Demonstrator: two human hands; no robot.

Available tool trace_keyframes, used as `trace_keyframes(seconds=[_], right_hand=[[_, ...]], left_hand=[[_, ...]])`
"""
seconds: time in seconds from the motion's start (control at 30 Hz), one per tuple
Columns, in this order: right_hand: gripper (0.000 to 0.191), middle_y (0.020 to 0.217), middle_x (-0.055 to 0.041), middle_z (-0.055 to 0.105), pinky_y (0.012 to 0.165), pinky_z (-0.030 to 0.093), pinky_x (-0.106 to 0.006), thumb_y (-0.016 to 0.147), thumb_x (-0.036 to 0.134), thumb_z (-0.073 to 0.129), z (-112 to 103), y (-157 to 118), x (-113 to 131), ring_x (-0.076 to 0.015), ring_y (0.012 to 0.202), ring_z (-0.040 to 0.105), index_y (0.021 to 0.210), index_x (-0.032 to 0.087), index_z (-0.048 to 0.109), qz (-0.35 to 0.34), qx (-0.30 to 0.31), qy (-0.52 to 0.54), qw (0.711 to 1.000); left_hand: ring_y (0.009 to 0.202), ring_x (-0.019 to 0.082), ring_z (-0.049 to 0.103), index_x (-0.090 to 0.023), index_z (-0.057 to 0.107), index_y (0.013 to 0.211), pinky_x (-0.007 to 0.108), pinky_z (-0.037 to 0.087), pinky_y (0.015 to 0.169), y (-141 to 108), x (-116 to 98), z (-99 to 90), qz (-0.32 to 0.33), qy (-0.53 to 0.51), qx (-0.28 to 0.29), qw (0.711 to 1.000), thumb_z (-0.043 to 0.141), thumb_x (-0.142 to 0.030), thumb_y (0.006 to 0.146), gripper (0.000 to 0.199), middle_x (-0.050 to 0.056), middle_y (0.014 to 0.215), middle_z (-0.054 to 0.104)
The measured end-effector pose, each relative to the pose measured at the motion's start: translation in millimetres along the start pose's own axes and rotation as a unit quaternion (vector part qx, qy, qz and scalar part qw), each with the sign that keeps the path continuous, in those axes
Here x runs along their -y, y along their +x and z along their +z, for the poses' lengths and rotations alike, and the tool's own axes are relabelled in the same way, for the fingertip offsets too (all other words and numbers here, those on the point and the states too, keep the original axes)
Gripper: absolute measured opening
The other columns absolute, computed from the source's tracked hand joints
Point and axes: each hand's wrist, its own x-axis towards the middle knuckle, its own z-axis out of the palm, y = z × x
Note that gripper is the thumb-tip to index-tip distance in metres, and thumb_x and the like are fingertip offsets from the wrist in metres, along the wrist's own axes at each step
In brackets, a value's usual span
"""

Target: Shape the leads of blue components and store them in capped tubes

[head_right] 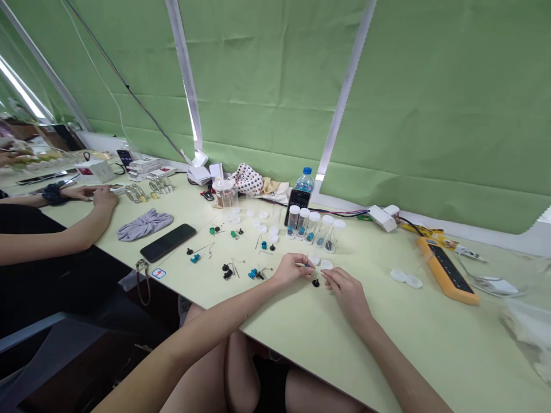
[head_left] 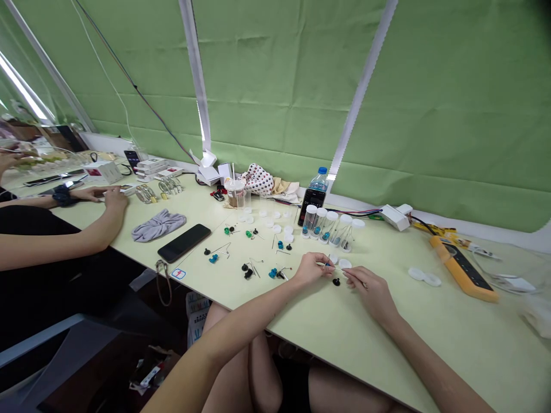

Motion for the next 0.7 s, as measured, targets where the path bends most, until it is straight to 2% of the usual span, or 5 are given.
trace_keyframes(seconds=[0.23,0.37,0.53,0.7], right_hand=[[0.037,0.069,-0.0033,0.064,0.057,0.049,-0.029,0.084,0.048,0.048,6.6,-1.5,-3.0,-0.0156,0.054,0.057,0.102,0.019,0.063,0.085,-0.014,0.058,0.995],[0.034,0.074,-0.0046,0.064,0.06,0.048,-0.029,0.087,0.045,0.043,6.8,0.5,-1.0,-0.0157,0.057,0.057,0.097,0.02,0.064,0.038,0.006,0.009,0.999],[0.033,0.087,-0.0069,0.064,0.07,0.048,-0.032,0.087,0.041,0.045,6.5,2.6,-1.4,-0.0202,0.075,0.06,0.109,0.022,0.06,-0.048,0.023,-0.065,0.996],[0.034,0.09,-0.0067,0.065,0.076,0.047,-0.034,0.09,0.039,0.039,6.1,0.6,-3.7,-0.0208,0.081,0.062,0.112,0.023,0.059,-0.066,-0.002,-0.103,0.992]], left_hand=[[0.065,0.014,0.061,-0.01,0.062,0.072,0.03,0.053,0.066,0.0,1.0,0.2,-0.008,0.021,0.0,1.0,0.074,-0.029,0.059,0.026,0.003,0.07,0.061],[0.061,0.014,0.061,-0.01,0.062,0.073,0.029,0.052,0.064,0.5,1.3,-0.5,-0.005,0.034,-0.005,0.999,0.071,-0.028,0.063,0.023,0.003,0.069,0.061],[0.059,0.013,0.061,-0.01,0.061,0.073,0.027,0.051,0.063,-0.3,-1.3,-0.7,-0.002,0.024,-0.012,1.0,0.07,-0.027,0.064,0.021,0.002,0.068,0.06],[0.059,0.012,0.06,-0.009,0.061,0.073,0.027,0.051,0.063,0.3,-1.5,-0.3,-0.007,0.012,-0.012,1.0,0.071,-0.027,0.064,0.022,0.003,0.069,0.061]])
